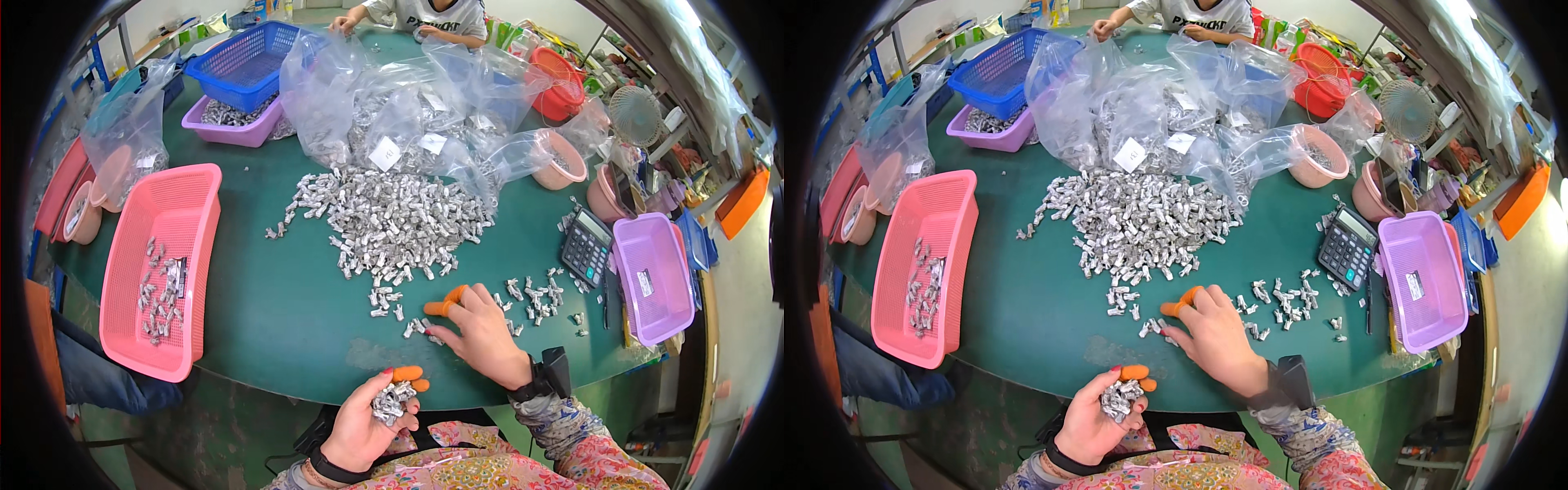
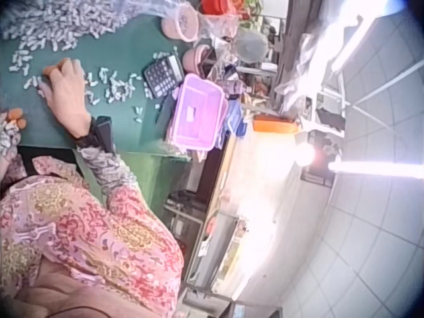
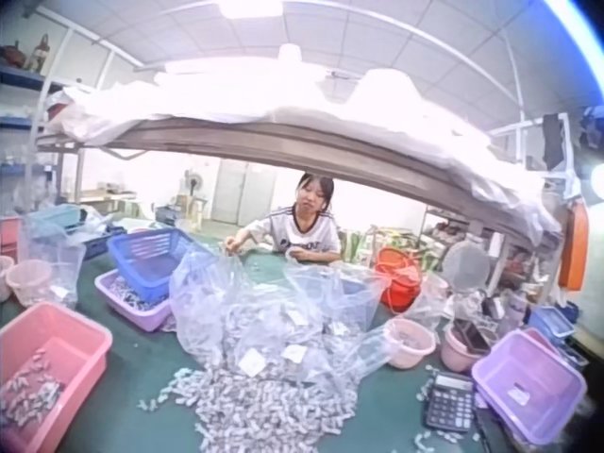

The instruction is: Sorting and inspecting small metal components on a workbench.

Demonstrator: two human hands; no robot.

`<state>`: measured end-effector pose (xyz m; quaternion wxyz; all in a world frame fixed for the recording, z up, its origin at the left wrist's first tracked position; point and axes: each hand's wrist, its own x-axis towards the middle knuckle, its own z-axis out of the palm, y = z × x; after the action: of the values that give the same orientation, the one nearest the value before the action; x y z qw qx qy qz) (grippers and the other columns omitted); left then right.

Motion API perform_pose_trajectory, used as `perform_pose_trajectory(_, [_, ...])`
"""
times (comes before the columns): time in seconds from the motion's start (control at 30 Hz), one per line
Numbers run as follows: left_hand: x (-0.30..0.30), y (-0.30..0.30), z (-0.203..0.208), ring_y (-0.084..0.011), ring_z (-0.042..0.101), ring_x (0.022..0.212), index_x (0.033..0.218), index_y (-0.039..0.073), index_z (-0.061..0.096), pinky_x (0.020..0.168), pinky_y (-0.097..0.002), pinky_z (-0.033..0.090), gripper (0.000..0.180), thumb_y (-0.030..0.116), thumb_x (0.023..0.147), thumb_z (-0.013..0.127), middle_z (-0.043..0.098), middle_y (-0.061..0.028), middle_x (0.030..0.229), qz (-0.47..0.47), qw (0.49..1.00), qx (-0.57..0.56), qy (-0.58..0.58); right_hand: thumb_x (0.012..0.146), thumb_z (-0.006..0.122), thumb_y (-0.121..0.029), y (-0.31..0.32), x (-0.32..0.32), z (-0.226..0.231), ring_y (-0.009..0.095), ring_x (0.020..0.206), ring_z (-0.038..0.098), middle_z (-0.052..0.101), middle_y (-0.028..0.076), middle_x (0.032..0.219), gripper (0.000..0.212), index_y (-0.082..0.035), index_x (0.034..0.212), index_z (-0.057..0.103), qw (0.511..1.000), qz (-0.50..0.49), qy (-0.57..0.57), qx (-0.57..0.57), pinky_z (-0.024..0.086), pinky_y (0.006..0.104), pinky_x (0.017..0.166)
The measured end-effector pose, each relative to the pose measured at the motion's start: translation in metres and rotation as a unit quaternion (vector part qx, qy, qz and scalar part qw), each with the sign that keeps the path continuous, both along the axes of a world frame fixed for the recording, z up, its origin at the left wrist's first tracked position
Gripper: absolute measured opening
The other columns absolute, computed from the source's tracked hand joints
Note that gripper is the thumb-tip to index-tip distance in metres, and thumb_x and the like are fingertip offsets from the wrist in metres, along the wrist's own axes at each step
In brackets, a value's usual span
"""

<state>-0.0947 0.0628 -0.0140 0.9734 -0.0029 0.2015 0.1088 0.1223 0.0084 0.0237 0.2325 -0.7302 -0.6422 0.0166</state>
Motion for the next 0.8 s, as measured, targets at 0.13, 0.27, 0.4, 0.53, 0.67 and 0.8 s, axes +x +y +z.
perform_pose_trajectory(0.13, [-0.001,0.0,0.005,-0.0219,0.062,0.076,0.122,-0.007,0.053,0.061,-0.0366,0.055,0.04,0.025,0.1,0.042,0.063,-0.0191,0.106,-0.001,1.0,0.01,0.028,0.076,0.074,-0.014,0.001,0.001,-0.007,0.026,0.085,0.051,0.054,0.007,0.089,0.021,-0.011,0.096,0.069,1.0,0.001,0.012,-0.008,0.045,0.0362,0.074])
perform_pose_trajectory(0.27, [-0.002,0.001,0.004,-0.0215,0.062,0.076,0.122,-0.008,0.052,0.061,-0.0354,0.055,0.041,0.025,0.1,0.042,0.063,-0.0191,0.106,-0.003,0.999,0.025,0.037,0.076,0.074,-0.012,0.002,0.002,0.004,0.023,0.079,0.051,0.055,0.006,0.085,0.021,-0.011,0.096,0.068,0.982,-0.001,0.188,-0.029,0.045,0.0342,0.07])
perform_pose_trajectory(0.4, [0.004,0.005,0.002,-0.0216,0.062,0.077,0.122,-0.008,0.052,0.062,-0.0358,0.055,0.041,0.025,0.1,0.042,0.063,-0.0193,0.106,-0.008,0.999,0.029,0.033,0.076,0.075,-0.011,0.006,0.005,0.01,0.019,0.076,0.051,0.057,0.005,0.083,0.023,-0.01,0.098,0.068,0.968,-0.036,0.243,-0.047,0.044,0.0311,0.07])
perform_pose_trajectory(0.53, [-0.004,0.008,0.009,-0.0199,0.06,0.073,0.124,-0.006,0.052,0.059,-0.0324,0.053,0.04,0.025,0.1,0.043,0.063,-0.0176,0.107,0.0,0.999,0.009,0.045,0.079,0.073,-0.012,0.0,0.014,0.032,0.014,0.08,0.055,0.061,0.003,0.086,0.022,-0.01,0.101,0.068,0.955,-0.038,0.292,-0.022,0.044,0.0274,0.071])
perform_pose_trajectory(0.67, [-0.034,0.041,0.012,-0.0224,0.055,0.071,0.112,0.002,0.06,0.046,-0.0289,0.044,0.03,0.024,0.096,0.048,0.064,-0.0174,0.1,0.098,0.994,0.001,0.048,0.085,0.065,-0.005,-0.066,0.151,0.069,0.01,0.082,0.061,0.067,0.006,0.087,0.019,0.0,0.102,0.06,0.889,-0.201,0.353,0.209,0.047,0.0226,0.073])
perform_pose_trajectory(0.8, [-0.034,0.084,0.035,-0.0192,0.055,0.062,0.101,0.005,0.063,0.039,-0.022,0.039,0.025,0.025,0.096,0.049,0.065,-0.0128,0.093,0.284,0.948,0.089,0.116,0.087,0.06,-0.007,-0.07,0.193,0.105,0.013,0.088,0.06,0.065,0.008,0.092,0.018,-0.001,0.104,0.057,0.879,-0.264,0.269,0.291,0.047,0.0277,0.08])
